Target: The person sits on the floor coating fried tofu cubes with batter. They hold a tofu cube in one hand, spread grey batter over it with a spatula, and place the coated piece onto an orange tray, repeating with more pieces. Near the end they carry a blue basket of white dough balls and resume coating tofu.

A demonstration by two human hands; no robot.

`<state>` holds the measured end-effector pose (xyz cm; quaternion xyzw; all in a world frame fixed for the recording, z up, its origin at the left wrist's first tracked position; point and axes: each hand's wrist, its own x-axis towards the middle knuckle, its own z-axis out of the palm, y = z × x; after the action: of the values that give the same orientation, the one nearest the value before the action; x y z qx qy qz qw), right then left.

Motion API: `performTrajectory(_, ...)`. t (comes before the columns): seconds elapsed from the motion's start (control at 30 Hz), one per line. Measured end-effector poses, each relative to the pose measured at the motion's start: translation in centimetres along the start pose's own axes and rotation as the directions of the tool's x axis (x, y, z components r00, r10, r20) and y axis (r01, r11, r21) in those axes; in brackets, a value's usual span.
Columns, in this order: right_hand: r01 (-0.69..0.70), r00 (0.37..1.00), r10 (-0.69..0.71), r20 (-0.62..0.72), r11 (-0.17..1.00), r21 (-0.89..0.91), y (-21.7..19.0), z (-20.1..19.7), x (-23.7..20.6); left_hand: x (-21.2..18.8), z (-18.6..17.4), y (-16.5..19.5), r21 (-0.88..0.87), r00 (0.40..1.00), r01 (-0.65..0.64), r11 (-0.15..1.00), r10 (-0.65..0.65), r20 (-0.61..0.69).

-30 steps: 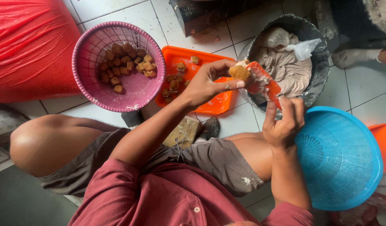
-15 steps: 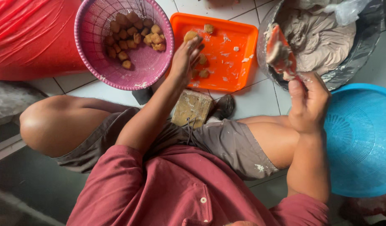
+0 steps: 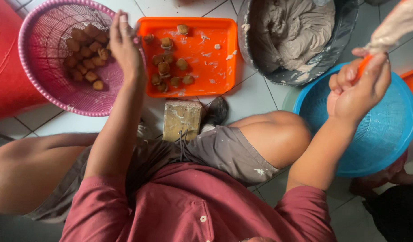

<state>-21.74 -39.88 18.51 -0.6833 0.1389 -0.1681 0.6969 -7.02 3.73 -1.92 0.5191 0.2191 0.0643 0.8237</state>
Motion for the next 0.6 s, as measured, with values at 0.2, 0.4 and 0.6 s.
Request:
performTrajectory(0.2, -0.4, 0.882, 0.47, 0.041, 0.791, -0.463, 10.6, -4.4, 5.4, 0.6, -10.5, -3.0, 0.896, 0.984, 0.041, 0.442, 0.14, -0.114)
performTrajectory(0.4, -0.475, 0.793, 0.597, -0.12, 0.484, -0.735, 20.2, -5.6, 8.2, -1.4, -14.0, -5.5, 0.991, 0.94, 0.124, -0.051, -0.313, -0.134)
performTrajectory(0.6, -0.657, 0.705, 0.7, -0.113, 0.585, -0.475, 23.4, -2.5, 11.2, -0.8, -13.0, -4.8, 0.985, 0.99, -0.012, -0.17, -0.143, -0.012)
